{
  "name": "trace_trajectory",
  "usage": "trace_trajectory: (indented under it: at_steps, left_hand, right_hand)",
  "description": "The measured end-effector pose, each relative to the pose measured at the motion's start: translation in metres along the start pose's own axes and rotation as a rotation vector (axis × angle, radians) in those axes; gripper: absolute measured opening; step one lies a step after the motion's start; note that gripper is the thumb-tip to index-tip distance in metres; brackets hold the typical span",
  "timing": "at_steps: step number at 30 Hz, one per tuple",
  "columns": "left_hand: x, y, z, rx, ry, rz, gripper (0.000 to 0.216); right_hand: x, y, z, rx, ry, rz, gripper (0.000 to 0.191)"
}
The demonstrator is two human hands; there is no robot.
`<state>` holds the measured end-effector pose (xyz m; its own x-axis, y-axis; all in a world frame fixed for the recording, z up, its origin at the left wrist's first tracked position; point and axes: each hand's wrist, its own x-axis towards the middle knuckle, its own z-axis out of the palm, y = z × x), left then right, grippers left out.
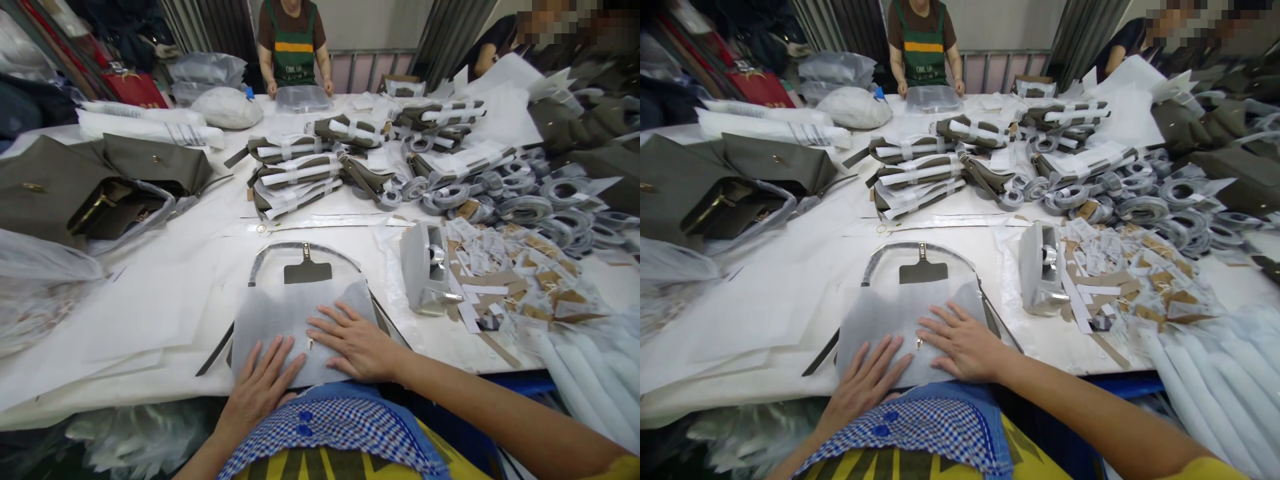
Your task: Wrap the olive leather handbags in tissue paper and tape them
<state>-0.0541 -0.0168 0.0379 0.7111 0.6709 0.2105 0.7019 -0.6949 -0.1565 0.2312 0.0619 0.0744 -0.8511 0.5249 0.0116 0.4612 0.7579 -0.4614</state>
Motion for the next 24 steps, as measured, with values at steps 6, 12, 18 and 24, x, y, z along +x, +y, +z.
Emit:
trace_trajectory:
  at_steps: [6, 12, 18, 24]
  left_hand:
    - [-0.015, -0.019, 0.03, -0.103, -0.046, -0.014, 0.056]
    - [-0.008, -0.051, 0.019, -0.394, -0.13, 0.011, 0.054]
    - [0.05, -0.063, -0.004, -0.306, -0.12, 0.021, 0.032]
    - [0.062, -0.07, 0.013, -0.024, 0.036, 0.039, 0.063]
  right_hand:
    - [-0.001, 0.011, 0.01, -0.075, 0.035, -0.03, 0.06]
    - [0.001, 0.028, 0.033, -0.337, 0.151, -0.124, 0.055]
    - [0.001, 0.027, 0.036, -0.412, 0.202, -0.095, 0.041]
    - [0.007, 0.029, 0.03, -0.37, 0.309, 0.072, 0.045]
